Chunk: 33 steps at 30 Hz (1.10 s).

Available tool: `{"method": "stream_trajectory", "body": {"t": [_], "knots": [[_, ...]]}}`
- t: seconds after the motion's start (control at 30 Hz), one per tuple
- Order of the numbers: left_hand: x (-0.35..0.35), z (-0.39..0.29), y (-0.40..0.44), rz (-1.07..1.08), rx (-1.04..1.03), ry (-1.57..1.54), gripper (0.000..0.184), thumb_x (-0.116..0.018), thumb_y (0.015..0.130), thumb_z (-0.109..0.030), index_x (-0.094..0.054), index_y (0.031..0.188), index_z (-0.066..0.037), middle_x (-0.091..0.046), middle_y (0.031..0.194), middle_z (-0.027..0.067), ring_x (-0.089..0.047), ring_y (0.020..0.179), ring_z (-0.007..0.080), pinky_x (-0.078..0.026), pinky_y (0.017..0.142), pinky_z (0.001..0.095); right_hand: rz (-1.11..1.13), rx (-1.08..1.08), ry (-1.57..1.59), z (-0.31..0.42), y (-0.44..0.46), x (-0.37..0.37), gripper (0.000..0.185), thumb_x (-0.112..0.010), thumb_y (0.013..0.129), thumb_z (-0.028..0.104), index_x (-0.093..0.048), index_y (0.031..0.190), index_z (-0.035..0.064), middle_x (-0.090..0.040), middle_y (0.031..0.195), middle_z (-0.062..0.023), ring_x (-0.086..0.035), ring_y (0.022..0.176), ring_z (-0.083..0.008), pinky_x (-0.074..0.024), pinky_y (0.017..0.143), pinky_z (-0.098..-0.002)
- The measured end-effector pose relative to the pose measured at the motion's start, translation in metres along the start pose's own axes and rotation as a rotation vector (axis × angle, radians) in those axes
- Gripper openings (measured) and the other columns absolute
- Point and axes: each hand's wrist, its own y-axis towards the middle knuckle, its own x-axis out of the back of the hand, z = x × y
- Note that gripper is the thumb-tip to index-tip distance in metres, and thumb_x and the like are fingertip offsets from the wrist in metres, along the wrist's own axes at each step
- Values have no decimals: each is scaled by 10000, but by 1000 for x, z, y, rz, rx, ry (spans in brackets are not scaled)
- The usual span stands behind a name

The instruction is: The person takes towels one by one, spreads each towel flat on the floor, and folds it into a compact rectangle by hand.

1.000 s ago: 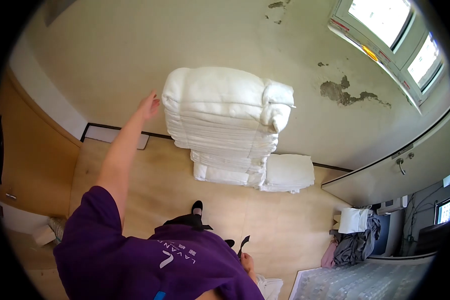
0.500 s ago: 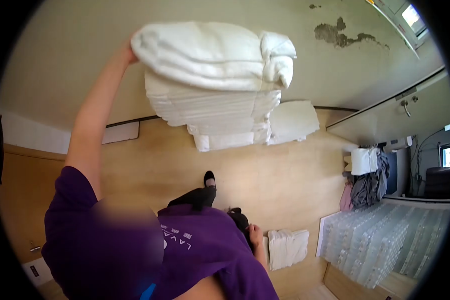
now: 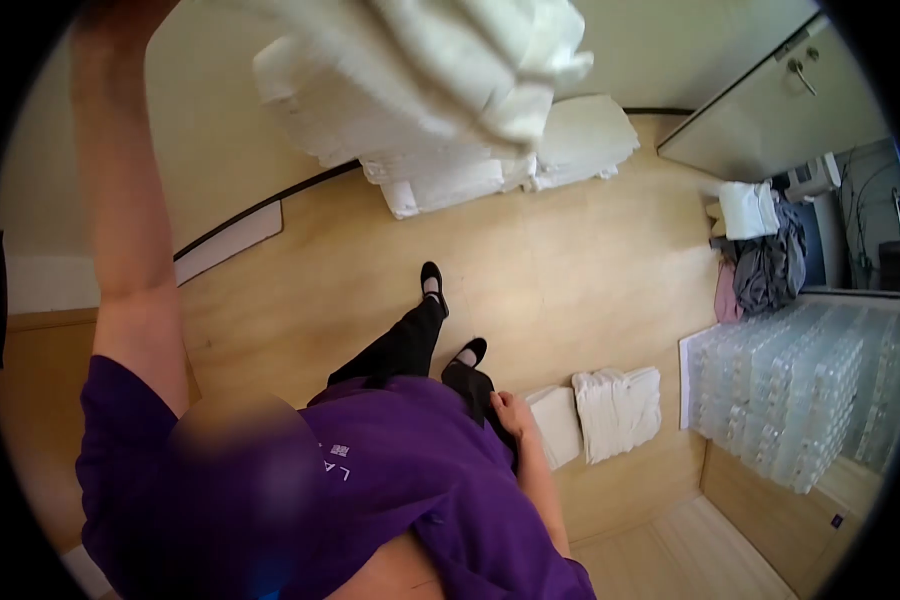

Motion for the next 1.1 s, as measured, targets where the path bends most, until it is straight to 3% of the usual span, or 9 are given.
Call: {"method": "stream_trajectory", "body": {"t": [0.07, 0.3, 0.33, 0.6, 0.77, 0.83, 0.93, 1.0, 1.1], "knots": [[-22, 19, -39, -85, -18, 270, 379, -471, 886, -305, -491, 1152, -35, -561, 1125, 120, -550, 1022, 264, -456, 901, 441, 18, 25, -55, 1, -15, -10, 454, -407, 865, 459, -624, 902, 62, -621, 872, -209, -579, 869, -377, -445, 769, -438], [-86, 130, -144, -149, 595, -489, 278, -476, 899, -257, -542, 1053, -35, -595, 980, 98, -585, 869, 220, -509, 768, 370, 6, 108, -39, -4, -42, -51, 397, -444, 869, 408, -636, 879, 60, -620, 830, -208, -585, 828, -369, -449, 727, -429], [-89, 142, -166, -372, 612, -466, 297, -477, 901, -279, -540, 1061, -38, -595, 983, 94, -574, 906, 215, -485, 811, 371, -17, 106, -37, -3, -47, -58, 397, -440, 873, 420, -634, 867, 73, -621, 822, -202, -583, 816, -377, -448, 721, -444], [-44, 103, -382, -677, 814, -53, 522, -505, 819, -332, -447, 1198, 22, -564, 1092, 130, -551, 973, 203, -438, 859, 325, -42, 139, -225, 26, -118, -124, 405, -436, 887, 423, -616, 759, 83, -612, 741, -179, -578, 725, -376, -445, 633, -469], [115, 107, -718, -1014, 995, 861, 437, -575, 811, -319, -461, 1157, -77, -593, 1000, 73, -572, 883, 186, -470, 761, 333, 69, 167, -394, 39, -159, -204, 398, -462, 878, 439, -634, 787, 92, -617, 744, -163, -581, 737, -360, -454, 649, -444], [100, 102, -843, -599, 1126, 1359, 299, -574, 818, -297, -495, 1039, -113, -603, 858, 55, -569, 722, 176, -476, 652, 349, 144, 153, -438, 35, -168, -232, 379, -467, 883, 421, -634, 787, 94, -612, 740, -167, -573, 724, -368, -448, 646, -445], [-28, 89, -871, -86, 1412, 832, 188, -518, 831, -263, -548, 779, -85, -522, 709, 72, -517, 651, 148, -427, 587, 338, 231, 133, -419, 35, -194, -257, 377, -480, 882, 408, -628, 754, 85, -601, 714, -174, -563, 691, -377, -439, 625, -441], [-109, 105, -925, -180, 1304, 392, 205, -547, 824, -258, -563, 724, -80, -542, 671, 76, -531, 666, 210, -424, 602, 365, 225, 159, -393, 36, -204, -262, 378, -499, 876, 396, -622, 719, 74, -594, 690, -176, -558, 664, -375, -435, 605, -431], [-155, 74, -882, -71, 1301, 764, 353, -451, 874, -370, -593, 768, -65, -592, 717, 129, -565, 725, 322, -439, 639, 395, 226, 65, -402, 23, -219, -270, 364, -508, 868, 398, -630, 735, 82, -599, 688, -164, -571, 666, -360, -443, 604, -421]]}}
